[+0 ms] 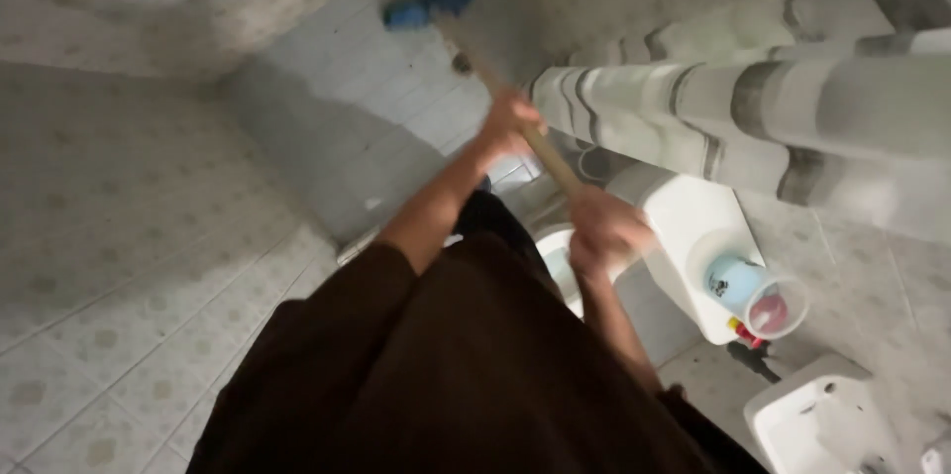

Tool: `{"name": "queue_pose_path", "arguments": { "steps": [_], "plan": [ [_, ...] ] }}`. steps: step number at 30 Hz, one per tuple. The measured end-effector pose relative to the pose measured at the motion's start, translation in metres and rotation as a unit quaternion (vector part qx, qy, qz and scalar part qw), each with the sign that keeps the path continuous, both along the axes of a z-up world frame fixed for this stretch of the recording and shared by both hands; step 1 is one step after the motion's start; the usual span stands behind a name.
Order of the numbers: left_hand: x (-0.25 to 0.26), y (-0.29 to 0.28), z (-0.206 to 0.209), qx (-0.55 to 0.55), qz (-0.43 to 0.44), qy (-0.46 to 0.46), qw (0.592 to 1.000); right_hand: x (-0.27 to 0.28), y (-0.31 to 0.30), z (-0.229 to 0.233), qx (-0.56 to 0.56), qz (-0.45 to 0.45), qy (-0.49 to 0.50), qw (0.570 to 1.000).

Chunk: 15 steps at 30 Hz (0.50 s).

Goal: The recorder is scrubbing a tiled bathroom floor using a long-handled scrub brush.

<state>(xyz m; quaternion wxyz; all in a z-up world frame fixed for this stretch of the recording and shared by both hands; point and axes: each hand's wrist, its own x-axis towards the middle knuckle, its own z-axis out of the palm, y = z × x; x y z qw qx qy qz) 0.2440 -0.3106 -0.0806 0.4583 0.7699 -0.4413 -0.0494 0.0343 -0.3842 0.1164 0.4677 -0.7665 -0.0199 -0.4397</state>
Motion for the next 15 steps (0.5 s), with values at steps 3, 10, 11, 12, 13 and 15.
{"name": "queue_pose_path", "arguments": {
  "steps": [3,10,11,12,13,15],
  "plan": [
    [0.063,0.012,-0.029,0.068,-0.032,0.005,0.997,0.016,0.004,-0.134,-0.131,0.024,-0.001,0.991],
    [0.005,-0.072,0.029,-0.026,0.029,0.069,0.997,0.047,-0.073,0.058,0.022,0.039,-0.095,0.994],
    [0.002,-0.074,0.040,-0.033,0.006,0.053,0.998,0.049,-0.072,0.064,0.048,0.048,-0.114,0.991],
    [-0.002,-0.076,0.050,-0.040,-0.017,0.037,0.998,0.051,-0.068,0.069,0.074,0.057,-0.133,0.987],
    [0.013,-0.072,-0.016,-0.041,-0.018,0.031,0.999,0.060,-0.070,0.067,0.073,0.057,-0.138,0.986],
    [0.028,-0.106,-0.135,-0.217,0.008,0.586,0.781,0.065,-0.073,0.062,-0.117,-0.055,-0.034,0.991]
  ]
}}
